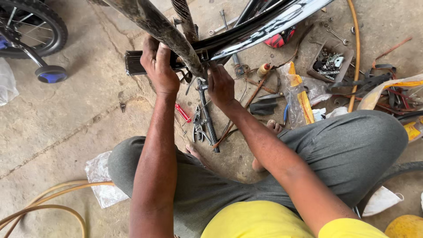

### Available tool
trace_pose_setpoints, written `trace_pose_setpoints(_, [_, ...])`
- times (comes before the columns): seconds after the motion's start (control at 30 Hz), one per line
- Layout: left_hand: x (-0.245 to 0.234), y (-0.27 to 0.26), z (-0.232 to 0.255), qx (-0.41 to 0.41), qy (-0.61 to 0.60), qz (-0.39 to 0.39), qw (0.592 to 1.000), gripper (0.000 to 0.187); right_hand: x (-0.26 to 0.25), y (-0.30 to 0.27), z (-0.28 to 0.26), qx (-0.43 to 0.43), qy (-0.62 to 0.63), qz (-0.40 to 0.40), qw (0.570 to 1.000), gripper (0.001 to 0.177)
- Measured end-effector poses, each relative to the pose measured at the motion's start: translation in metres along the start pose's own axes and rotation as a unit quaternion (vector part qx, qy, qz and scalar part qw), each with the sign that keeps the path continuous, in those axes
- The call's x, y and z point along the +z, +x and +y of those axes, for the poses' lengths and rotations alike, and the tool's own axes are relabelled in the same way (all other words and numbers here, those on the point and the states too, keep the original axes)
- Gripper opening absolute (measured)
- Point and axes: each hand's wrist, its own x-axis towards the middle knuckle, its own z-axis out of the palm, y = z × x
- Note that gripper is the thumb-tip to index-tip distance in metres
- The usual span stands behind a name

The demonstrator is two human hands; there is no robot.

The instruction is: The person is sitting on the floor repairing a bicycle. They use pliers to adjust a cable on the frame, then use a screwdriver to work on the seat post area. The person handles the bicycle frame, cables, and tools throughout the process.

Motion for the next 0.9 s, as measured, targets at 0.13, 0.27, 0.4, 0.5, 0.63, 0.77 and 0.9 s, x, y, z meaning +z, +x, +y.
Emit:
trace_pose_setpoints(0.13, [0.0,-0.001,-0.007,-0.006,0.02,0.02,1.0,0.05,0.02,-0.006,0.034,-0.03,0.0,-0.014,0.999,0.062])
trace_pose_setpoints(0.27, [-0.001,-0.002,-0.01,-0.018,0.038,0.032,0.999,0.055,0.016,-0.005,0.053,-0.039,0.016,-0.119,0.992,0.058])
trace_pose_setpoints(0.4, [0.001,-0.001,-0.008,0.031,0.039,0.022,0.999,0.054,-0.002,-0.008,0.035,-0.025,0.061,-0.104,0.992,0.062])
trace_pose_setpoints(0.5, [0.006,0.007,-0.008,0.021,-0.018,0.042,0.999,0.053,-0.012,0.007,0.01,-0.082,0.035,-0.025,0.996,0.059])
trace_pose_setpoints(0.63, [0.004,-0.001,-0.011,0.054,-0.009,0.044,0.998,0.048,-0.034,0.016,-0.017,-0.002,0.059,-0.111,0.992,0.045])
trace_pose_setpoints(0.77, [0.011,-0.002,-0.013,0.044,-0.096,0.038,0.994,0.047,-0.063,0.055,-0.015,0.269,0.09,-0.409,0.867,0.025])
trace_pose_setpoints(0.9, [0.001,-0.012,-0.011,0.028,-0.021,0.025,0.999,0.045,-0.069,0.046,-0.032,0.345,0.268,-0.32,0.841,0.035])
